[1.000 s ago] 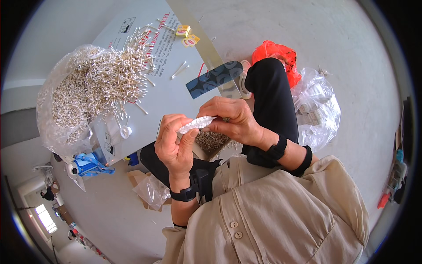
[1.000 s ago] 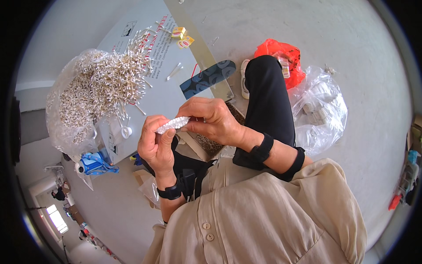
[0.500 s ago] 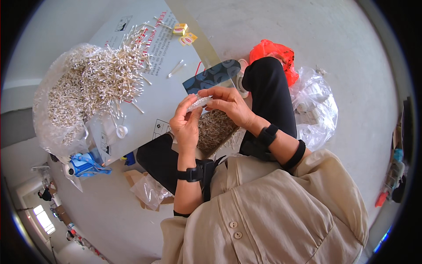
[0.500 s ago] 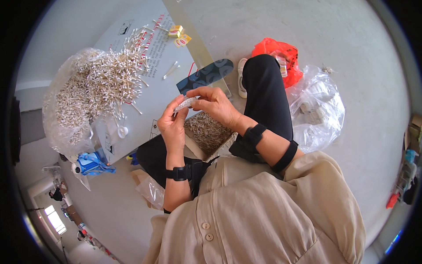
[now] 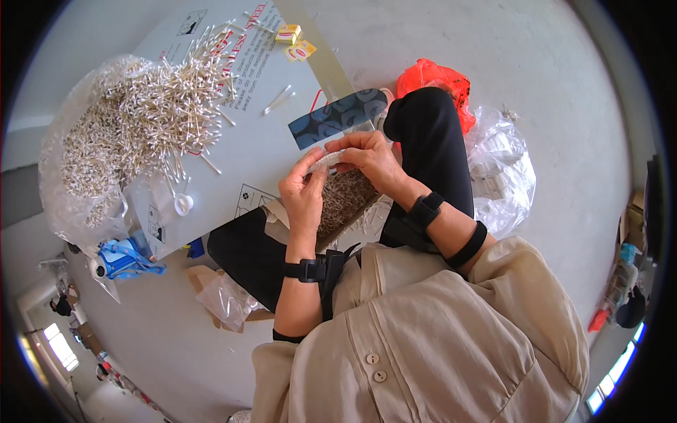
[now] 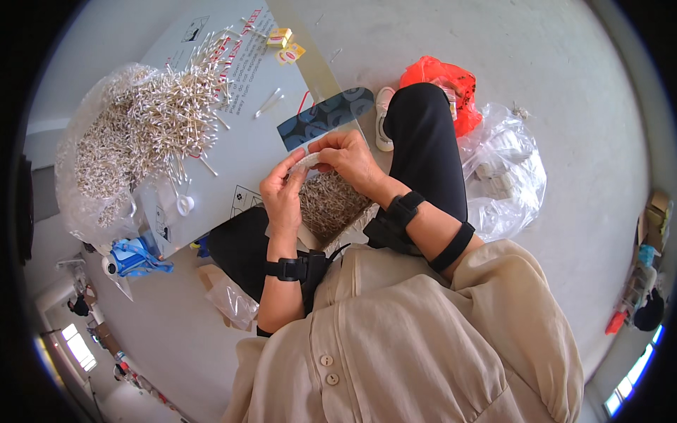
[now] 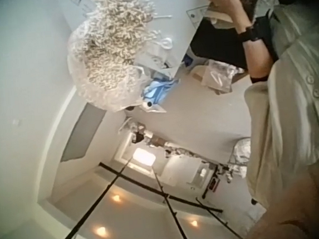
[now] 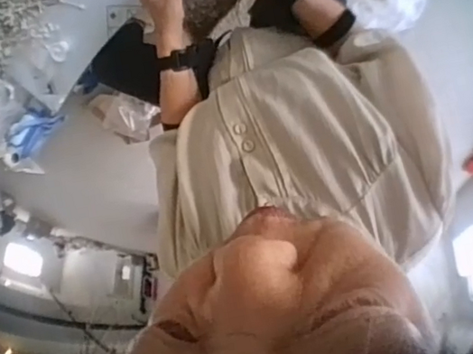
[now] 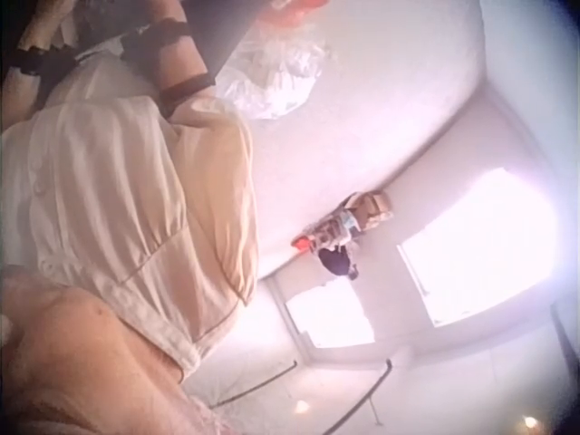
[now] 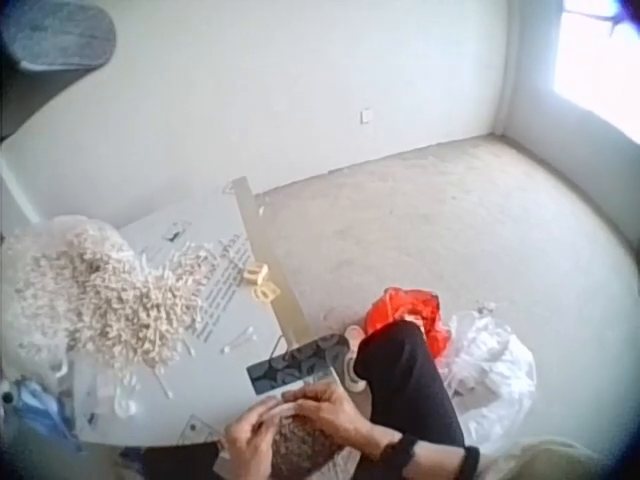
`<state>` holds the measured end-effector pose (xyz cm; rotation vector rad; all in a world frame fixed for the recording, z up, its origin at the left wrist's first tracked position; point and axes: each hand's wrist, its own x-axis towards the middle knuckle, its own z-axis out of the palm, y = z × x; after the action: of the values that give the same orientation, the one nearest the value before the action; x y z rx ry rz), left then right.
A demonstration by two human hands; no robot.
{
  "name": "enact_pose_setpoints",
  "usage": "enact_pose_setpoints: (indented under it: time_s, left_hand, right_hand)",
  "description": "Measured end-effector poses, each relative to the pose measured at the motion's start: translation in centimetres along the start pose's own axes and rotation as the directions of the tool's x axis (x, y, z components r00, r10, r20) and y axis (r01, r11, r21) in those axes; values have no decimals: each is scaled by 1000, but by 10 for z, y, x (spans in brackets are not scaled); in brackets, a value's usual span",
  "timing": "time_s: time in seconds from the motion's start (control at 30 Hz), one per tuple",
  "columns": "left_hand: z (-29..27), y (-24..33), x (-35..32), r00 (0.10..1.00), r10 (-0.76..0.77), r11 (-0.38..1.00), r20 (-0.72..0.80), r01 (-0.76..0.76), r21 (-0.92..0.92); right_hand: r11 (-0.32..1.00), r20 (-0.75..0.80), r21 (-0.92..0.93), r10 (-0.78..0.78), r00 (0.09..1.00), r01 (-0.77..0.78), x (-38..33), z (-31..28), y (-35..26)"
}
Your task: Packing cotton swabs into small plastic containers for distribution.
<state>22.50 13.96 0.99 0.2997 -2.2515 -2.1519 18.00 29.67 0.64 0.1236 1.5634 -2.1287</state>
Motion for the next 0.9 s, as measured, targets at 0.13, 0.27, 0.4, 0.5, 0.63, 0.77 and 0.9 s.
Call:
enact_pose_setpoints:
  time_s: [0.13, 0.27, 0.4, 0.5, 0.63, 0.77, 0.9]
  left_hand:
    - [1, 3, 0, 1000, -7, 1000, -4, 7, 17]
    - [2, 5, -1, 1000, -25, 999, -4, 25, 25]
    - [3, 5, 0, 1000, -30, 999, -7, 30, 22]
    - [3, 5, 0, 1000, -24, 998, -10, 25, 51]
    - [4, 8, 1, 1000, -12, 998, -13, 13, 54]
    - [6, 10, 2, 1000, -14, 997, -12, 15, 81]
    - [1, 2, 3, 1000, -18, 999, -18, 19, 46]
  right_hand:
    - [999, -27, -42, 1, 1000, -2, 1, 2, -1]
    - [998, -66, -64, 16, 998, -21, 2, 5, -4]
    - [998, -86, -38, 36, 996, -40, 4, 6, -5]
    - [999, -97, -27, 42, 994, -45, 6, 8, -5]
    - [997, -147, -41, 52, 988, -58, 8, 11, -5]
    - [992, -171, -114, 27, 985, -46, 11, 10, -4]
    - [999, -18, 24, 40, 999, -40, 5, 2, -7]
